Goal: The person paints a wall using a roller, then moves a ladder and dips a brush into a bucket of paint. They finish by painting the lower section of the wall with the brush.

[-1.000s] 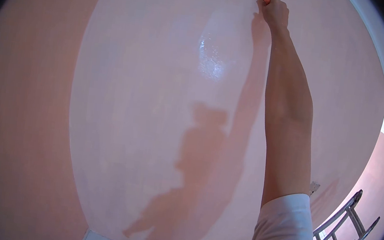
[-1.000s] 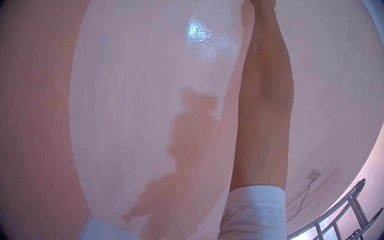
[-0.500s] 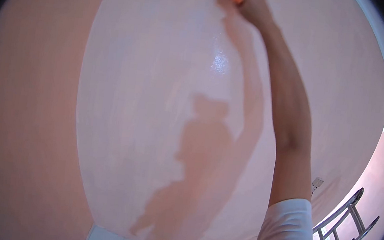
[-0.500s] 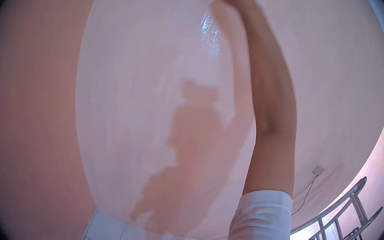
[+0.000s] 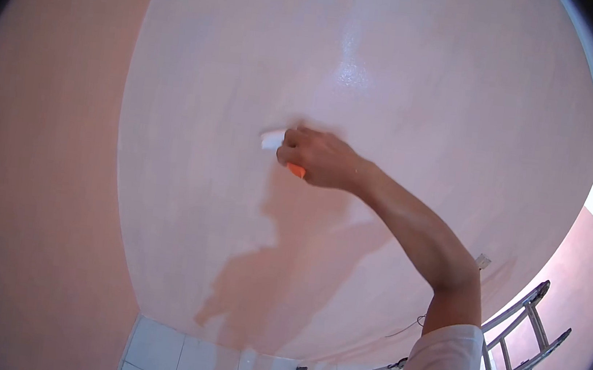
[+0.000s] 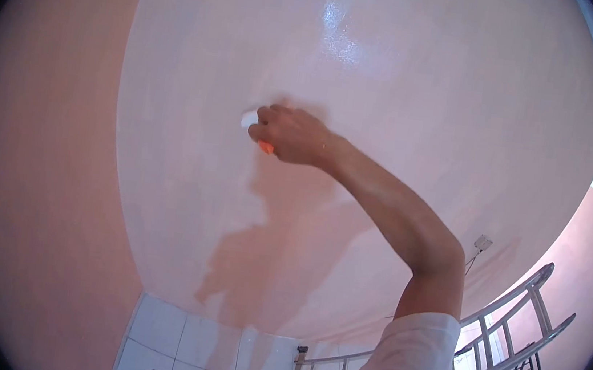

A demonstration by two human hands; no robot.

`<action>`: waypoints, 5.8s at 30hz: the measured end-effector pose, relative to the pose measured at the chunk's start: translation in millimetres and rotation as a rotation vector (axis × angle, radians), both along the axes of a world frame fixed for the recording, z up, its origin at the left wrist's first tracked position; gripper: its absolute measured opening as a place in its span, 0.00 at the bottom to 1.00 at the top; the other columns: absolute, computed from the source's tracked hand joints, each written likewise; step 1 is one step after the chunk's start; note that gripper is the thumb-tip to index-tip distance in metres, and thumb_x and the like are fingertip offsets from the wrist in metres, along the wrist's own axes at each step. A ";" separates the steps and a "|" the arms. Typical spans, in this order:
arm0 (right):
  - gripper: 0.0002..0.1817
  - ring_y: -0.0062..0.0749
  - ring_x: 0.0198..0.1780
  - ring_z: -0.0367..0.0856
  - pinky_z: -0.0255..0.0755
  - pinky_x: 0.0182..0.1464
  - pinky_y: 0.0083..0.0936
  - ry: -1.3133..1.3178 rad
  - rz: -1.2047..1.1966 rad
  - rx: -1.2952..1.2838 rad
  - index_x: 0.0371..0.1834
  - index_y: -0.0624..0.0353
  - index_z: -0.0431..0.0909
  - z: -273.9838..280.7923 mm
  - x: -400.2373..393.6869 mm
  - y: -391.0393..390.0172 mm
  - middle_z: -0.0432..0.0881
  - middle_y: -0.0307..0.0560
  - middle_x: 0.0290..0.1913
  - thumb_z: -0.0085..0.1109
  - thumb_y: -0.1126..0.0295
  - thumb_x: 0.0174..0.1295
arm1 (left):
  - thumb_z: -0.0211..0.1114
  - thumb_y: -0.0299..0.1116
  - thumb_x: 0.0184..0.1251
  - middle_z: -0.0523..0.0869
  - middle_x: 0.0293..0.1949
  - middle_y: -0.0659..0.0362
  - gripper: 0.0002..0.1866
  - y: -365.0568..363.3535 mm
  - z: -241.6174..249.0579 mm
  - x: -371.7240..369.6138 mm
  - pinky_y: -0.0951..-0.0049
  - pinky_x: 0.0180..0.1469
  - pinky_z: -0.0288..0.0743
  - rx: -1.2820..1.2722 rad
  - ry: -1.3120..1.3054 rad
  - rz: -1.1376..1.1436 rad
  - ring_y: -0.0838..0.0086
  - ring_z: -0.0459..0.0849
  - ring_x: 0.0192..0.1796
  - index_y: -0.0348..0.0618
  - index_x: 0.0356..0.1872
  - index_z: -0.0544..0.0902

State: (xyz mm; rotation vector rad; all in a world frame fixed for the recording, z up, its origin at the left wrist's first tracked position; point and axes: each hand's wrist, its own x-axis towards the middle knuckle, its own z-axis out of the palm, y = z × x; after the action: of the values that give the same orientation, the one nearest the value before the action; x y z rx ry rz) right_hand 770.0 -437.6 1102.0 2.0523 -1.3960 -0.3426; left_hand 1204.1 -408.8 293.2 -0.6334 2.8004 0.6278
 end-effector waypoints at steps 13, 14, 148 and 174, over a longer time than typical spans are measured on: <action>0.13 0.47 0.50 0.82 0.77 0.54 0.37 0.067 -0.077 -0.790 0.48 0.56 0.82 198.0 -66.1 -5.4 0.83 0.50 0.49 0.60 0.73 0.60 | 0.73 0.48 0.50 0.86 0.33 0.54 0.17 54.0 0.1 85.5 0.52 0.41 0.80 0.036 -0.189 -0.035 0.55 0.86 0.40 0.47 0.31 0.83; 0.14 0.50 0.47 0.81 0.77 0.50 0.39 0.108 0.010 -0.714 0.48 0.51 0.82 174.5 -100.7 -16.8 0.83 0.50 0.45 0.62 0.68 0.57 | 0.71 0.48 0.51 0.86 0.33 0.53 0.16 57.2 -1.2 93.5 0.52 0.41 0.80 0.038 -0.141 -0.032 0.55 0.86 0.41 0.47 0.31 0.83; 0.10 0.48 0.45 0.82 0.76 0.47 0.40 -0.358 -0.145 -0.554 0.43 0.51 0.83 -27.2 -70.7 78.0 0.85 0.47 0.44 0.60 0.71 0.59 | 0.67 0.42 0.62 0.87 0.39 0.53 0.16 26.2 5.1 167.3 0.50 0.41 0.79 0.373 -0.300 0.255 0.56 0.86 0.41 0.46 0.46 0.83; 0.10 0.44 0.50 0.85 0.80 0.52 0.32 -0.440 -0.035 -0.828 0.47 0.61 0.82 -35.5 -9.3 85.9 0.83 0.51 0.54 0.62 0.77 0.63 | 0.69 0.45 0.54 0.85 0.35 0.52 0.16 -204.0 -9.3 110.7 0.58 0.42 0.80 0.313 -0.214 -0.125 0.56 0.84 0.40 0.43 0.33 0.81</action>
State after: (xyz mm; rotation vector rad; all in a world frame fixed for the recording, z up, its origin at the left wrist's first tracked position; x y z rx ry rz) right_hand 760.7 -351.7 1066.5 1.4372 -1.4749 0.6241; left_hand 1314.8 -612.8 283.9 -0.4312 2.4517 0.8912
